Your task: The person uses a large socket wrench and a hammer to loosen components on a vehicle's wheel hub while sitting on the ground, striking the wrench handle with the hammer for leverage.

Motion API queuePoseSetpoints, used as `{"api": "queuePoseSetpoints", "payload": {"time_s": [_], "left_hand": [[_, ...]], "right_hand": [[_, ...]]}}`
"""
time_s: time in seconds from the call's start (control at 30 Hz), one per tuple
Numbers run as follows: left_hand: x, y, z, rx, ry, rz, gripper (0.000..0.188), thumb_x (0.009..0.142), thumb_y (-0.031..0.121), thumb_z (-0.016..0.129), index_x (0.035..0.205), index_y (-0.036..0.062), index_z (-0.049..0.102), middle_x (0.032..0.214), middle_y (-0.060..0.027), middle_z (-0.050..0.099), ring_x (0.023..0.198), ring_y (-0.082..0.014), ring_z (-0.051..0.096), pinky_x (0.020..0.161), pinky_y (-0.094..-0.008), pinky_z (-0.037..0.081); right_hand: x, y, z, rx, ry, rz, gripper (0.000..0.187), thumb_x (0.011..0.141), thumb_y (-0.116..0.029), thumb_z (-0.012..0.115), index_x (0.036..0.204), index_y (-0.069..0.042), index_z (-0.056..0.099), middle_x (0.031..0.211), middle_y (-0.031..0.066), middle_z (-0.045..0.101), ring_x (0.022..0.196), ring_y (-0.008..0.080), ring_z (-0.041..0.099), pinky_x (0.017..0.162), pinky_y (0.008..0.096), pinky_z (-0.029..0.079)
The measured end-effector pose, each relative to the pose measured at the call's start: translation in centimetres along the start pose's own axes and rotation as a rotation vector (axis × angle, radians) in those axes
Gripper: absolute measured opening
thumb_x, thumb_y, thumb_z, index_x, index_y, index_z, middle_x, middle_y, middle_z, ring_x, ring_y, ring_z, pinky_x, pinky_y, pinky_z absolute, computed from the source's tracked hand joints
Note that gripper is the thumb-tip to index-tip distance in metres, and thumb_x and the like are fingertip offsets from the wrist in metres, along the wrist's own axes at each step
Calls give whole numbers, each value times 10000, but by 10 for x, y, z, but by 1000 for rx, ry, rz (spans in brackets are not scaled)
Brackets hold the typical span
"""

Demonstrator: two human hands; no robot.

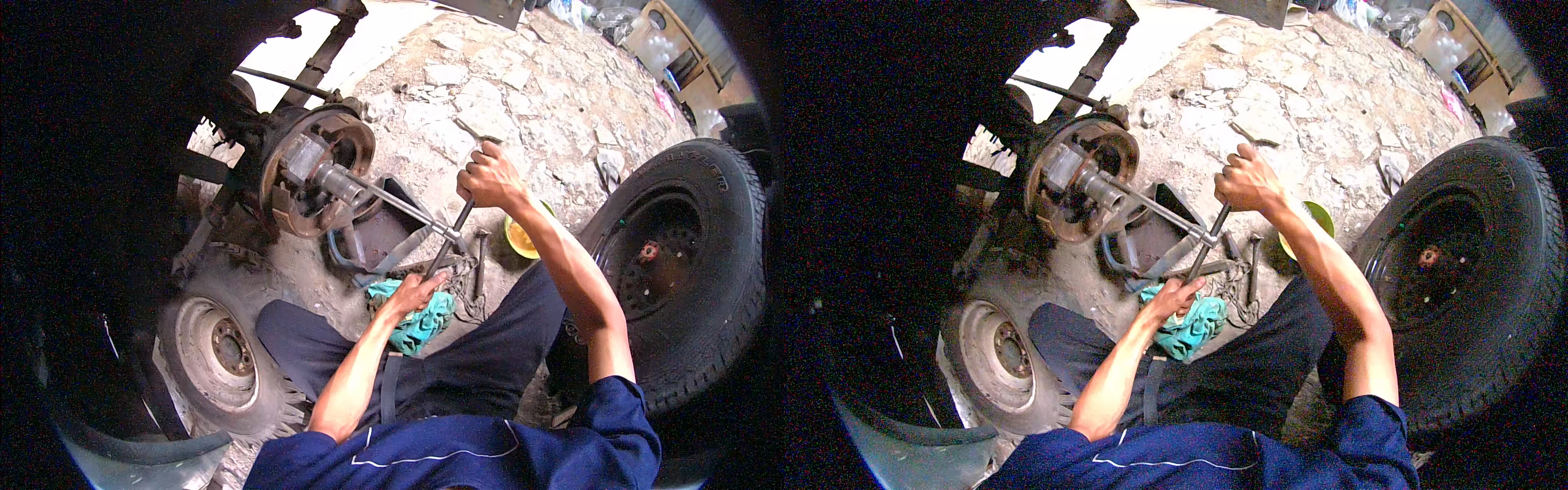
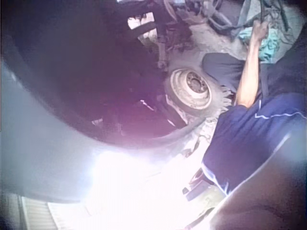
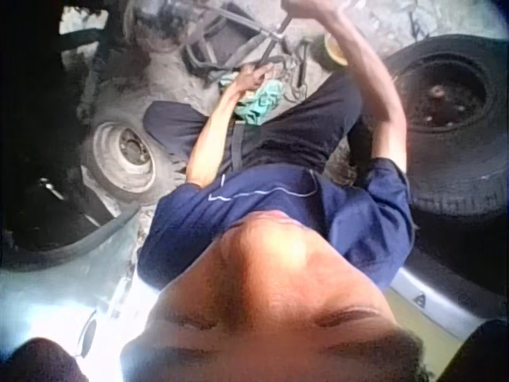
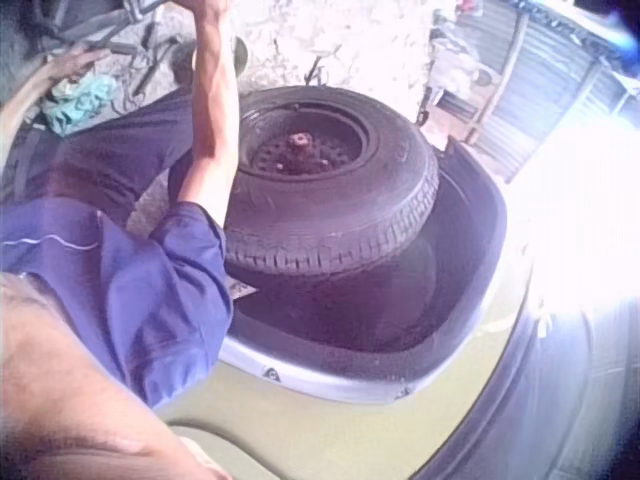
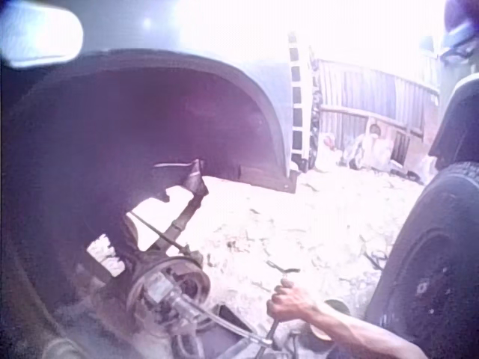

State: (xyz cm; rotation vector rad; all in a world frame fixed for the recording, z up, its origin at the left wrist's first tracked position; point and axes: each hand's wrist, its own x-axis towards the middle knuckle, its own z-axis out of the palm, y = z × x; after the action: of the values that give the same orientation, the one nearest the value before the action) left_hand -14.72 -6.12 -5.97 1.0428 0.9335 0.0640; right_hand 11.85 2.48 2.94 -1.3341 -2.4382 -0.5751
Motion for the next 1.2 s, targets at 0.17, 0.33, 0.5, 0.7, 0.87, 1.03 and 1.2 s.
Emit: {"api": "queuePoseSetpoints", "payload": {"time_s": [0.17,0.33,0.5,0.7,0.87,1.03,1.2], "left_hand": [[-5,13,-2,-86,-81,-111,582,872,641,506,549,201,305,493,100,264,400,-32,218,386,-229,151],[-7,16,-8,-133,-157,-208,665,855,765,327,533,185,279,474,85,247,385,-43,193,370,-229,140],[-10,16,-8,-102,-89,-223,669,852,762,347,518,190,252,474,84,237,389,-55,192,379,-238,145],[-7,10,-5,-69,-15,-200,669,859,756,345,519,187,257,471,80,248,392,-57,187,384,-245,140],[-9,7,0,-21,86,-123,661,852,751,374,523,187,276,474,81,249,397,-56,196,391,-253,134],[-1,5,-3,27,117,-71,680,830,782,364,521,181,285,466,82,274,380,-56,205,377,-252,127],[-6,1,-5,-13,48,-125,666,832,777,371,528,192,276,464,80,264,375,-50,203,367,-239,138]], "right_hand": [[0,-2,8,30,139,33,173,649,-227,635,554,-126,530,525,-3,530,632,175,518,687,340,399],[-9,-3,1,113,27,-1,180,675,-277,658,671,-145,535,638,-7,548,754,176,521,727,350,392],[-13,15,-26,311,-195,-269,574,662,-667,677,749,-122,520,765,38,519,803,214,513,726,374,381],[-8,-7,-11,343,-93,140,523,821,-541,589,523,-114,552,544,54,553,602,237,544,695,369,403],[16,-31,-8,101,181,643,258,812,-322,644,892,-77,654,1150,145,571,1244,316,417,1065,487,285],[44,-44,9,304,629,1400,597,841,-256,623,1308,-14,340,1364,259,323,1267,419,364,1043,508,323],[42,-26,6,813,491,2028,609,918,-510,414,1108,45,574,1046,275,628,1007,430,596,888,488,441]]}}
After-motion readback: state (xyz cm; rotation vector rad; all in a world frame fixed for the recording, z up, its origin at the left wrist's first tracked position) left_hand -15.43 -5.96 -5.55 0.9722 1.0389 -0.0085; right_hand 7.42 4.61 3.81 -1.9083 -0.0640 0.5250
